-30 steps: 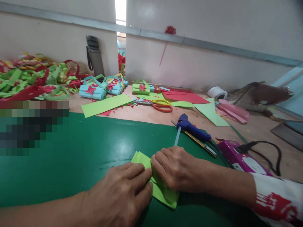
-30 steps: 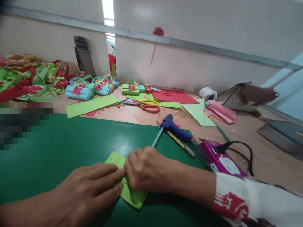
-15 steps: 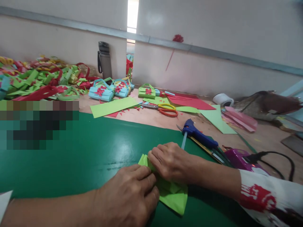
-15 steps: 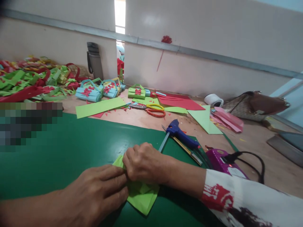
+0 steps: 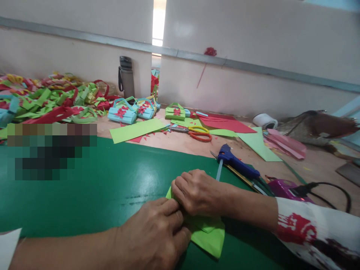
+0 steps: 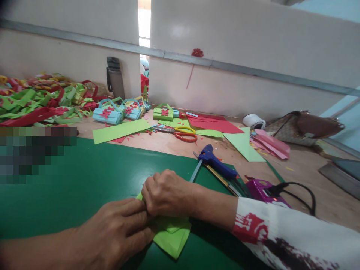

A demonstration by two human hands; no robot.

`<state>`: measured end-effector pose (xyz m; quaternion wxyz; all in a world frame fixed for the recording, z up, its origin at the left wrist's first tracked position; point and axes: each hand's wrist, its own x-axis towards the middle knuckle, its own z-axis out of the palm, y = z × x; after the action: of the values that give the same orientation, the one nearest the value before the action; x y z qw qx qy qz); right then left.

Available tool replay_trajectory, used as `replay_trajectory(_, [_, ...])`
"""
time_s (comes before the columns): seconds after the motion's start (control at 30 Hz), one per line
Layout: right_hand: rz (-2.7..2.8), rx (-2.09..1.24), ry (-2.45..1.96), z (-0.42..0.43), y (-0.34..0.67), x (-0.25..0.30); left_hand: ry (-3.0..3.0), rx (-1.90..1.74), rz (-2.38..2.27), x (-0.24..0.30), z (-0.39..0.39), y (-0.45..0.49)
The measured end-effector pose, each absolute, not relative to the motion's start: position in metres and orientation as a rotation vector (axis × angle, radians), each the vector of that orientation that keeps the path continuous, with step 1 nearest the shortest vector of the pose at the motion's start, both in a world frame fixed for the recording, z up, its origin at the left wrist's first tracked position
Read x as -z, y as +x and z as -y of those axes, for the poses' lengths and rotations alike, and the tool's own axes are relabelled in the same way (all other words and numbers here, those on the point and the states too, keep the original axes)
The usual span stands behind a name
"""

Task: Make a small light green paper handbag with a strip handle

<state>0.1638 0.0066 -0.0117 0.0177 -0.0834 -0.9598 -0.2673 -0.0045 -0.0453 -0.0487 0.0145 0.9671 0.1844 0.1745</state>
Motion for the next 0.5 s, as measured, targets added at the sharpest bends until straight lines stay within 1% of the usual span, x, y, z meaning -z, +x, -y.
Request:
replay_trajectory(0.1, [3.0,0.785,-0.264,-0.005,0.171,0.012,2.988,-0.548,-0.57,0.046,0.047,-0.006])
replay_trajectory(0.33, [3.104,0.547,-0.406,0.012,0.203,0.009,2.981,-0.652,-0.546,0.04,0.049,-0.009])
replay_trajectory(0.5, [3.111,0.525,-0.424,0.028,0.222,0.005,2.998,-0.689,-0.518,0.042,0.047,-0.01])
